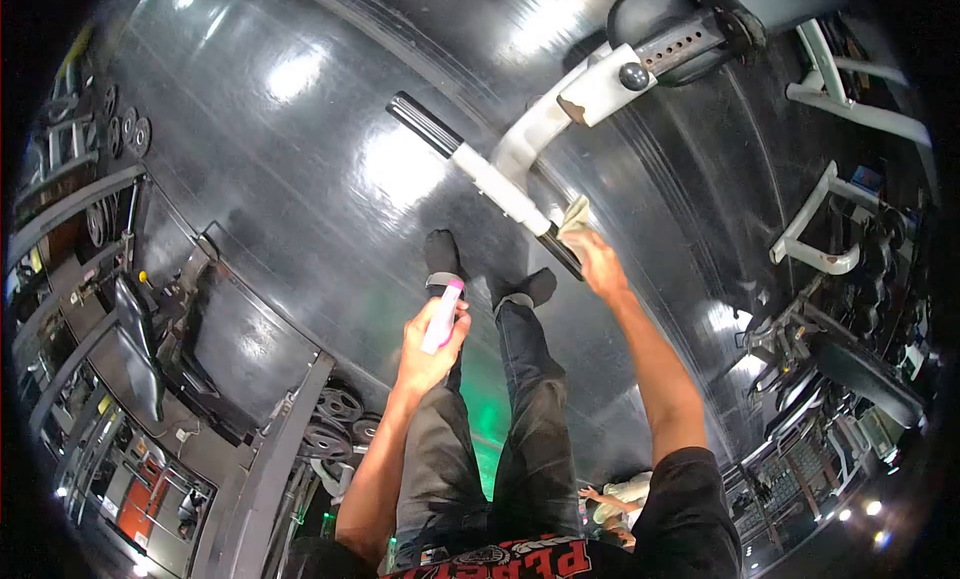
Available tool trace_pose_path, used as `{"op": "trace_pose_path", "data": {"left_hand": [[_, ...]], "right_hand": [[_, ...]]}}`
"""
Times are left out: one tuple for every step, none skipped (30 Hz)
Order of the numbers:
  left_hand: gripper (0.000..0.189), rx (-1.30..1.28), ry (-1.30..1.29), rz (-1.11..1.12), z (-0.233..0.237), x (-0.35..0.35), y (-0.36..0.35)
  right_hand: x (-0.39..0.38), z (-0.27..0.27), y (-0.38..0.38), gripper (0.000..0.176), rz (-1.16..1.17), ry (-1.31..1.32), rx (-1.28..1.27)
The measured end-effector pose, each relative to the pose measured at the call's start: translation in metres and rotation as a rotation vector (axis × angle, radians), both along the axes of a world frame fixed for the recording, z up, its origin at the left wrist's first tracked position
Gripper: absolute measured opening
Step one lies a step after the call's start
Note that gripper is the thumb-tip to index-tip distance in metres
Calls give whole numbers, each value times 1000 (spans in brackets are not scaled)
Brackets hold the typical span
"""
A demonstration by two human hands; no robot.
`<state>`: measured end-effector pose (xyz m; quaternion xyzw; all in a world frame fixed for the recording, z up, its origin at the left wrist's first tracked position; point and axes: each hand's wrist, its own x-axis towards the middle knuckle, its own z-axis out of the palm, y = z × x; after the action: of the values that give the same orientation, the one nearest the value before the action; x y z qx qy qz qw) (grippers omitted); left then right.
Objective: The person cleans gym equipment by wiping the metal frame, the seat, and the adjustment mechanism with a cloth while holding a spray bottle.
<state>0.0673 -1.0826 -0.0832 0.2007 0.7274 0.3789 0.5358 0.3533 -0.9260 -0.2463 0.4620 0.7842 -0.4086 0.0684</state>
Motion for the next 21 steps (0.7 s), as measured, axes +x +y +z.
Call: {"op": "trace_pose_path", "data": {"left_hand": [[12,2,2,6,-2,1,0],[12,-3,-6,26,-3,1,0],[13,-9,-10,46,-5,0,1],[13,19,7,76,-5,1,2],[13,17,15,85,-5,-2,2],[13,17,15,101,-3,-4,3],[13,18,14,116,-1,-6,4],[13,18,18,121,1,-8,6],[12,13,38,125,4,-11,7],[12,6,61,130,5,-14,8],[12,3,71,135,3,-17,7],[11,8,92,134,2,-19,5],[11,11,109,130,1,-20,3],[11,2,108,127,3,-22,2],[10,-35,63,156,6,-24,4],[10,-71,21,188,8,-27,4],[10,-76,21,191,6,-29,1],[10,-55,54,178,1,-30,-3],[9,-31,84,165,0,-31,-4],[9,-26,76,170,2,-32,-2],[10,-56,41,178,5,-34,0]], "right_hand": [[-5,1,9,51,-116,157,-7],[-14,1,15,51,-108,162,-8],[-25,-1,22,52,-311,146,-35],[-47,7,31,53,-512,129,-65],[-75,19,39,52,-501,235,8],[-104,26,43,52,-491,337,81],[-129,15,47,53,-450,358,100],[-174,57,61,53,-520,223,-174],[-205,41,61,56,-367,534,113],[-233,-12,68,60,-258,767,103],[-266,19,73,69,-155,524,195],[-297,12,74,73,-53,497,367],[-321,21,74,59,-13,433,225],[-344,11,76,50,174,228,368],[-354,3,68,50,172,226,361],[-362,-5,60,46,161,111,436],[-366,-11,53,43,152,-4,509],[-359,-17,49,42,158,25,543],[-344,-19,47,42,166,23,545],[-320,-19,47,38,287,39,559],[-295,-18,47,34,409,54,572]]}}
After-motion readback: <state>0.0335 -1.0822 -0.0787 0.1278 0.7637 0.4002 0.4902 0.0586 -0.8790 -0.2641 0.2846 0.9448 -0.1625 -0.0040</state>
